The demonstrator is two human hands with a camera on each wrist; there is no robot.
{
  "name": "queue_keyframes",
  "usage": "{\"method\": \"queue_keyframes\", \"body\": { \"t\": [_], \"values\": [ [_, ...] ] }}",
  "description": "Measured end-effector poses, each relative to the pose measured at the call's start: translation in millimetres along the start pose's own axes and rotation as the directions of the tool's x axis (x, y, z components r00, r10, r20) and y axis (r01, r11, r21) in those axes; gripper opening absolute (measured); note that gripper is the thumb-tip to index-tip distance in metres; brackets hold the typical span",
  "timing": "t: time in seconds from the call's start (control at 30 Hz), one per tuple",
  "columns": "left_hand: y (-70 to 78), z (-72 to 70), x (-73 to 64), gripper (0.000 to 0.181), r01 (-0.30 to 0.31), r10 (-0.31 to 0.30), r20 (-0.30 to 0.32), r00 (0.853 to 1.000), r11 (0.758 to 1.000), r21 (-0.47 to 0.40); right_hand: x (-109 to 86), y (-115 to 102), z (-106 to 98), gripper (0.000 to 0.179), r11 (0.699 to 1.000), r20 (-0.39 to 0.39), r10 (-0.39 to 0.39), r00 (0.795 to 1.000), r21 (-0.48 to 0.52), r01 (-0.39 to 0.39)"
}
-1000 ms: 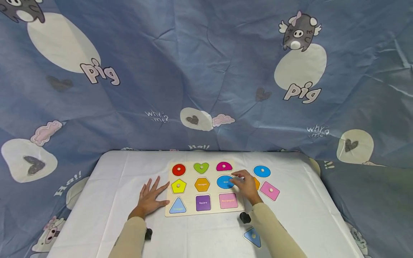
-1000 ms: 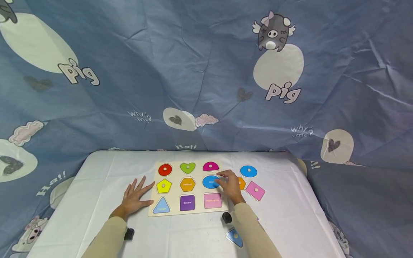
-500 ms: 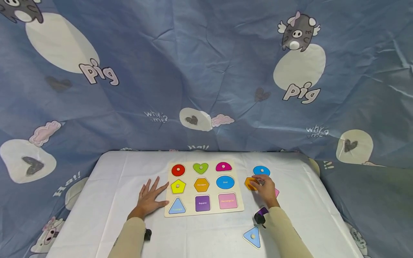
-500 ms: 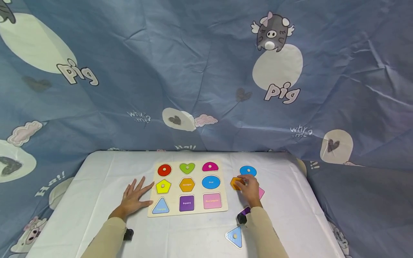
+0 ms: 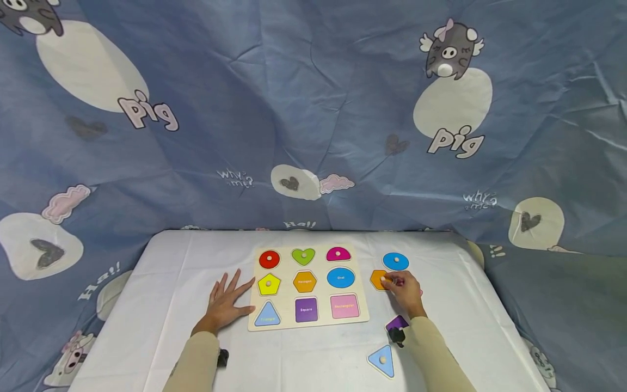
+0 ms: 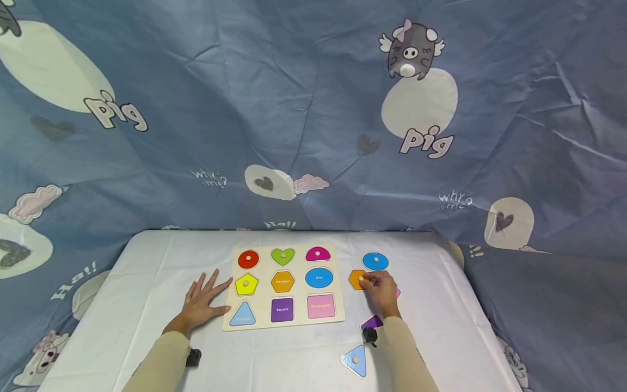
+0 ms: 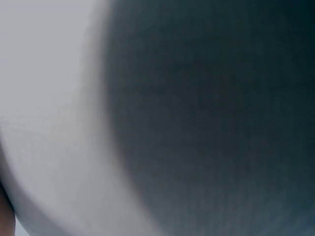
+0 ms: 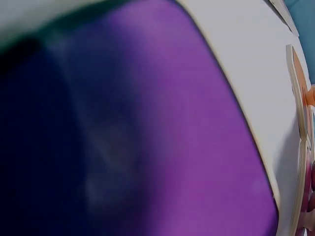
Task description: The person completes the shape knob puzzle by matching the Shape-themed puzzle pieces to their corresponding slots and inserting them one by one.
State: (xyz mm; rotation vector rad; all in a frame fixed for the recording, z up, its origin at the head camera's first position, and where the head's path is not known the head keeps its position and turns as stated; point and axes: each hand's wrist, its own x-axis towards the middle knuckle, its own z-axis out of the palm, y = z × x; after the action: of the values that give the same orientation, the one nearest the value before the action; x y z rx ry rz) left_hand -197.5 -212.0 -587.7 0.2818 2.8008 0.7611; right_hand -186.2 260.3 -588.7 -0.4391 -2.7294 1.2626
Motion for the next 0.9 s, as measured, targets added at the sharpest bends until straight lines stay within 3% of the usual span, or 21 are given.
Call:
{"method": "queue_keyframes", "body": {
  "t": [0.3, 0.9],
  "values": [
    [-0.6, -1.6, 0.7, 0.075, 0.013, -0.013, 0.021, 1.0, 1.0, -0.015, 2.3, 2.3, 2.9, 0.024, 0.996, -0.023, -0.081, 0.996, -0.029, 0.08],
    [-0.9, 0.0, 2.0, 0.075, 0.023, -0.023, 0.027, 0.999, 1.0, 0.0, 0.3, -1.0, 4.0, 0.02, 0.998, -0.055, -0.069, 0.996, 0.001, 0.069]
  ]
}}
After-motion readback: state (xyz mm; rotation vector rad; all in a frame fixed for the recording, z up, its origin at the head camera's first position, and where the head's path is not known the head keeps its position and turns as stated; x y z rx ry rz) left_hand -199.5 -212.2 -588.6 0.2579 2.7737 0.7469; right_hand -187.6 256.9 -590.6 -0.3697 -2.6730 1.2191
